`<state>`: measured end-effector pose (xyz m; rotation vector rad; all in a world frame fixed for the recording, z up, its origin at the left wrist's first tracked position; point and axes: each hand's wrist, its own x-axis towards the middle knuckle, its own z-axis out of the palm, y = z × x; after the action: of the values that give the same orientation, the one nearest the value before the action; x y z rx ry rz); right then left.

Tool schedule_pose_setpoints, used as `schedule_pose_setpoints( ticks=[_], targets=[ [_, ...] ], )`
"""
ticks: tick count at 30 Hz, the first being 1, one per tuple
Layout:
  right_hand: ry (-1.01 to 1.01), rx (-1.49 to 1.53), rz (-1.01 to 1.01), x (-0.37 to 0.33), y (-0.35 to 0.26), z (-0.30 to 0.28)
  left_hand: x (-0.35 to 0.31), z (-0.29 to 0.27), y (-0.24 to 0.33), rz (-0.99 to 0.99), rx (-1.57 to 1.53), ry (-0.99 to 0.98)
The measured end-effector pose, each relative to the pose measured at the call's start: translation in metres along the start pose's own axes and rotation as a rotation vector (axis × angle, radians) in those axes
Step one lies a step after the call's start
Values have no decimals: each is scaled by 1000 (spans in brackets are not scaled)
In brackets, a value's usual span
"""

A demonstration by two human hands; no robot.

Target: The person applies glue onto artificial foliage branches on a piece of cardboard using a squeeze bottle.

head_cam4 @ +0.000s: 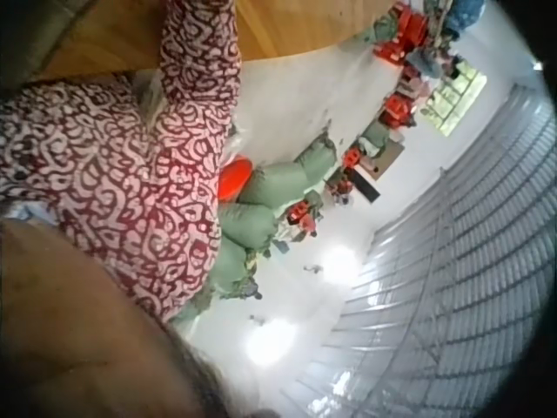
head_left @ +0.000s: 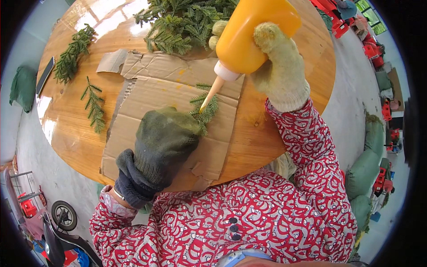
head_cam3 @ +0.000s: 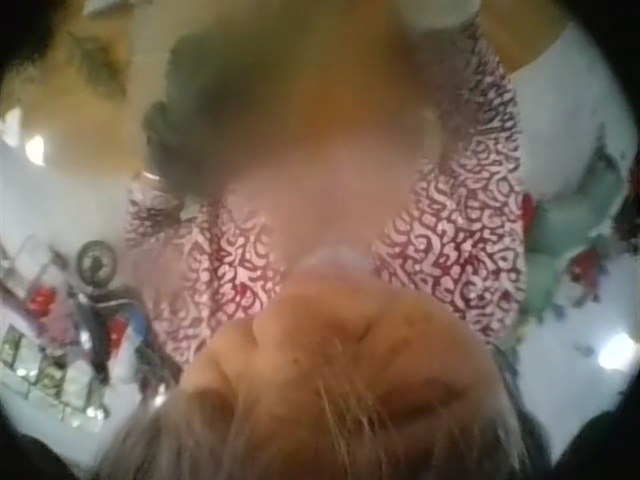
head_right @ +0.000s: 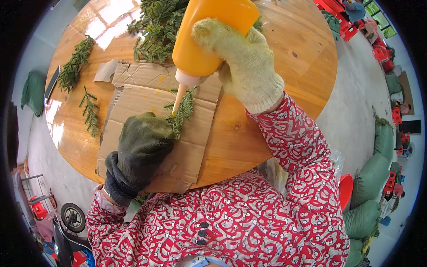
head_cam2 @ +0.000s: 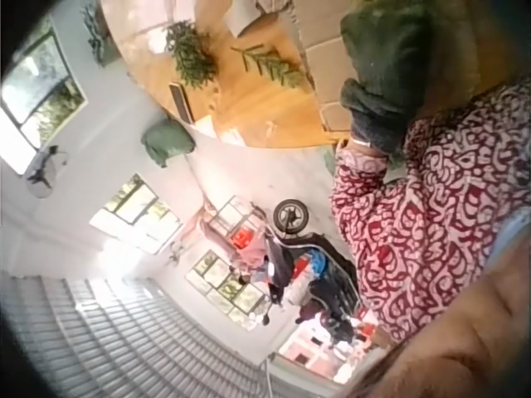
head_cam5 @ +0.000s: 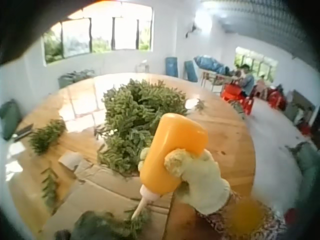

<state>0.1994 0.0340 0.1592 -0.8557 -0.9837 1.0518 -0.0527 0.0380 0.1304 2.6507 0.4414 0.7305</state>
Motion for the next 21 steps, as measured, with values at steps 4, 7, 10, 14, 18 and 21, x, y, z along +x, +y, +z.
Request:
schedule_pose_setpoints(
  ticks=[4,7,10,14,18,21],
  targets=[
    [-11,-45,-5,-4,-3,2,-3,-3,2,-51,-42,-88],
    [-34,-69,-4,-5,-3,4,7,-5,4,-31,5,-97],
    [-17,-82,-2,-4,-2,2,7,1,1,-3,6,-24],
    [-28,-70,-43,-1,0,-4,1,6,0,5,-24,72],
    [-34,-63,-47,-1,-4,-3,-4,1,0,-32,-50,-32],
    [-35,-58,-51,-1,-6,-3,-2,0,0,-29,-56,-29]
  ],
)
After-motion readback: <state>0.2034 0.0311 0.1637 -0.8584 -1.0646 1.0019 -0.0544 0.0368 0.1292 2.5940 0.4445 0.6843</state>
